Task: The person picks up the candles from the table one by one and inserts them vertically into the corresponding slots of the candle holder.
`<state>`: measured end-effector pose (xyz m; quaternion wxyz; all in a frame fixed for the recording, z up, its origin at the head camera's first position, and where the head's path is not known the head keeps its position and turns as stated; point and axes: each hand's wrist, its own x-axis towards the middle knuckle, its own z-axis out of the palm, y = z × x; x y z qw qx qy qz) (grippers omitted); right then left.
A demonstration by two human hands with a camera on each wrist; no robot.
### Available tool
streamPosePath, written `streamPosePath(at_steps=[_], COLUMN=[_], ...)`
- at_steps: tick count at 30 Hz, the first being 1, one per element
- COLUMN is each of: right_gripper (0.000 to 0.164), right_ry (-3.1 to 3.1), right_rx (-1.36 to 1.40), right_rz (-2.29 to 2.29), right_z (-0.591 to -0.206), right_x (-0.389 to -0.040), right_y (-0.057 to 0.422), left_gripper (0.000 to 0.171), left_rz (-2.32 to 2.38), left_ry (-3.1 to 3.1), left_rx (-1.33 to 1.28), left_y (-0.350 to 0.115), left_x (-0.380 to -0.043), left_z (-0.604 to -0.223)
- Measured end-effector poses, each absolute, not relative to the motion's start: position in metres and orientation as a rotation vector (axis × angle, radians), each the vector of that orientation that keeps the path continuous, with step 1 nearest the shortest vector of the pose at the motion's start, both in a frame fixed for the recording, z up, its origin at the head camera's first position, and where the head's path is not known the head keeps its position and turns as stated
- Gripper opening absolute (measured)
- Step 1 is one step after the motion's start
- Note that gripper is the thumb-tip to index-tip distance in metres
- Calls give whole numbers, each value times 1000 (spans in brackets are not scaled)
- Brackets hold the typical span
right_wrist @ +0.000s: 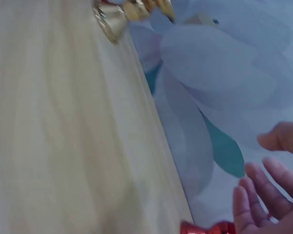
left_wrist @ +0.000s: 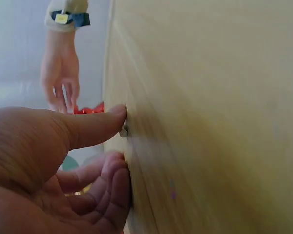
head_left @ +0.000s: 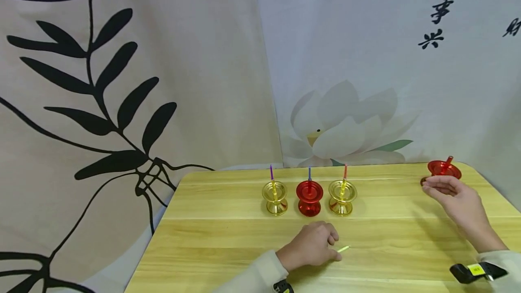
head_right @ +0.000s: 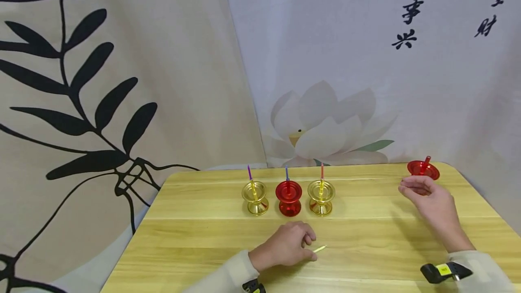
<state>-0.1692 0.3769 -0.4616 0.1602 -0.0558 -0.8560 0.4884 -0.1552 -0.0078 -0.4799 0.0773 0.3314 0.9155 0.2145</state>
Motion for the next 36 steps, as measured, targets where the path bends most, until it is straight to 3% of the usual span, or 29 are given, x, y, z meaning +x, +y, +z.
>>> streamPosePath(at_steps=[4, 8, 12, 17, 36], right_gripper=[19, 50, 85, 101, 99], right_ry=[-2375, -2373, -2469, -2579, -2690], right_rx=[-440, -615, -595, -517, -487], right_rz=[1271, 1164, 1164, 1197, 1103], right_z=[-456, -453, -453, -458, -473], right_x=[-173, -181, -189, -200, -220], right_y=[392, 404, 412, 422, 428], left_gripper=[26, 21, 18, 14, 7], left_rz=[708, 760, 777, 751, 347], left_ry=[2716, 2691, 2687, 2697, 2778], left_rx=[1007, 1011, 1039, 1072, 1210], left_y=[-10, -11, -12, -12, -4], left_x=[-160, -164, -167, -169, -164], left_z=[-481, -483, -485, -486, -477])
